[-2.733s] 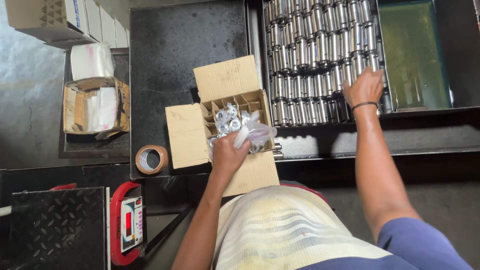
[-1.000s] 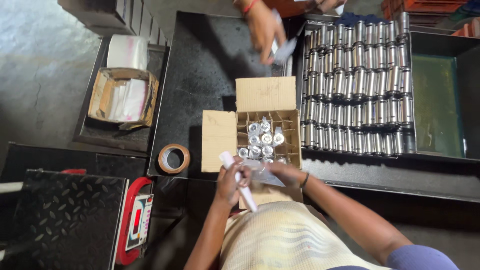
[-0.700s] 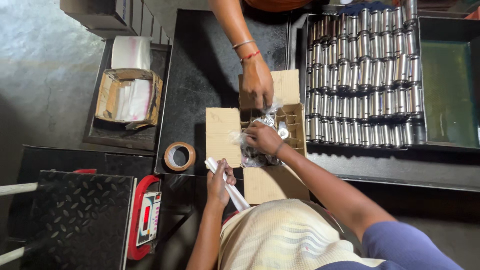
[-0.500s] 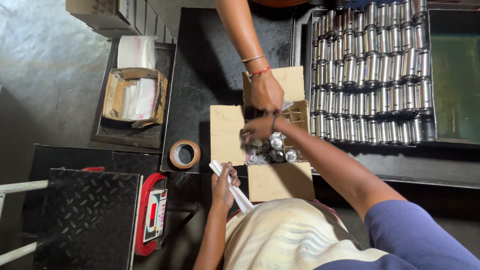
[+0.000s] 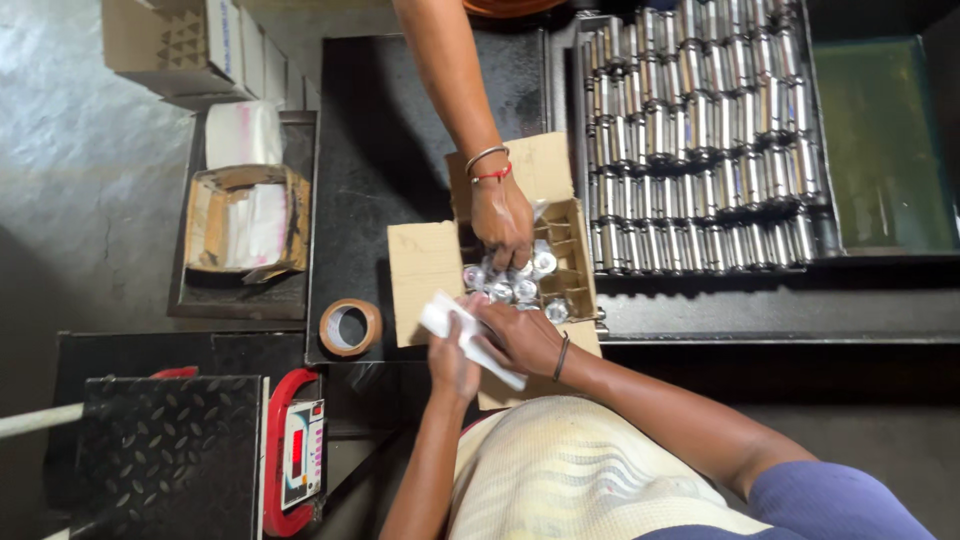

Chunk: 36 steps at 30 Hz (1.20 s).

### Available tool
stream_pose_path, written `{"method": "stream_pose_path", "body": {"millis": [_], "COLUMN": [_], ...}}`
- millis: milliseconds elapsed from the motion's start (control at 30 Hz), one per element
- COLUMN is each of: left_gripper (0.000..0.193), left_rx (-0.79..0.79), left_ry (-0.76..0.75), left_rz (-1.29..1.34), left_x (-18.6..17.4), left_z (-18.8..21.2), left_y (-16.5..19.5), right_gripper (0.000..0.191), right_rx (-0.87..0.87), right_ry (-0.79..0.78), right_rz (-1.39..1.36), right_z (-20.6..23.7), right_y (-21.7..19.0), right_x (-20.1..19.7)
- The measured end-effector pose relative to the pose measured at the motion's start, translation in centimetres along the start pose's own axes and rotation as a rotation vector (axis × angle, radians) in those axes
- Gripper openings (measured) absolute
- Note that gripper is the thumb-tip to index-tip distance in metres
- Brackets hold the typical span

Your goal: The person wraps cylindrical metal parts in plastic sleeves and places them one by one into a compartmented cardboard box. They then fold the box flaps, tape it shut, and carry the closed box to a stack of finished boxes in the packing area.

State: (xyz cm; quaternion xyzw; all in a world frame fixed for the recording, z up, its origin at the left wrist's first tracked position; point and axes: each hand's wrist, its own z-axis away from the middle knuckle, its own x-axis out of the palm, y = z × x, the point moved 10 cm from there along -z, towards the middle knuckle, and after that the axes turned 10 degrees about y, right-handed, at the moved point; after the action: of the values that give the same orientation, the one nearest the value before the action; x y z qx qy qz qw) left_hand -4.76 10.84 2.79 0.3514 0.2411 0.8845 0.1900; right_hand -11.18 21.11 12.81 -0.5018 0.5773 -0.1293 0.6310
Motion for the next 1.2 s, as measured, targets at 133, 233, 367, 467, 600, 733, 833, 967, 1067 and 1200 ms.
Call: {"method": "stream_pose_path", "body": {"millis": [133, 233, 367, 467, 600, 733, 833, 967, 1067, 1200], "left_gripper": [0.026, 0.023, 0.016, 0.01, 0.015, 0.025, 0.025, 0.026, 0.025, 0.025], "left_rx": [-0.153, 0.005, 0.57, -0.146, 0.941, 0.763, 0.776, 0.779, 0.75, 0.71], "left_ry": [-0.075, -0.202, -0.265, -0.335, -0.248, -0.221, -0.268, -0.309, -0.273, -0.31], "left_rz": [-0.152, -0.585, -1.284, -0.612, -1.442, -1.318, -1.253, -1.228, -1.215, -1.07], "left_x": [2.9, 5.7, 11.1, 12.0, 16.3, 16.1, 17.2, 18.1, 17.4, 15.7], "left_z": [-0.9, -1.9, -0.5, 1.3, 5.0, 5.5, 6.3, 6.0, 5.0, 4.3], "left_y": [-2.6, -2.6, -1.7, -5.7, 3.0, 4.1, 3.1, 1.9, 1.5, -0.1], "right_gripper": [0.016, 0.024, 0.042, 0.057, 0.08, 0.064, 0.046, 0.041, 0.044, 0.028], "right_rx": [0.272, 0.312, 0.195, 0.417, 0.544, 0.663, 0.822, 0.922, 0.627, 0.501], "right_ry": [0.252, -0.11, -0.088, 0.033, 0.187, 0.49, 0.382, 0.454, 0.121, 0.113], "right_rz": [-0.143, -0.092, -0.093, -0.568, 0.361, 0.754, 0.812, 0.162, -1.126, -0.396], "right_z": [1.0, 1.4, 3.3, 4.5, 4.3, 3.9, 3.4, 5.2, 6.0, 8.2], "right_y": [6.3, 9.7, 7.8, 8.4, 16.8, 25.9, 30.4, 29.1, 20.1, 14.3], "right_x": [-6.1, -7.6, -9.6, -10.8, -21.1, -31.9, -32.9, -28.6, -18.7, -13.6]}}
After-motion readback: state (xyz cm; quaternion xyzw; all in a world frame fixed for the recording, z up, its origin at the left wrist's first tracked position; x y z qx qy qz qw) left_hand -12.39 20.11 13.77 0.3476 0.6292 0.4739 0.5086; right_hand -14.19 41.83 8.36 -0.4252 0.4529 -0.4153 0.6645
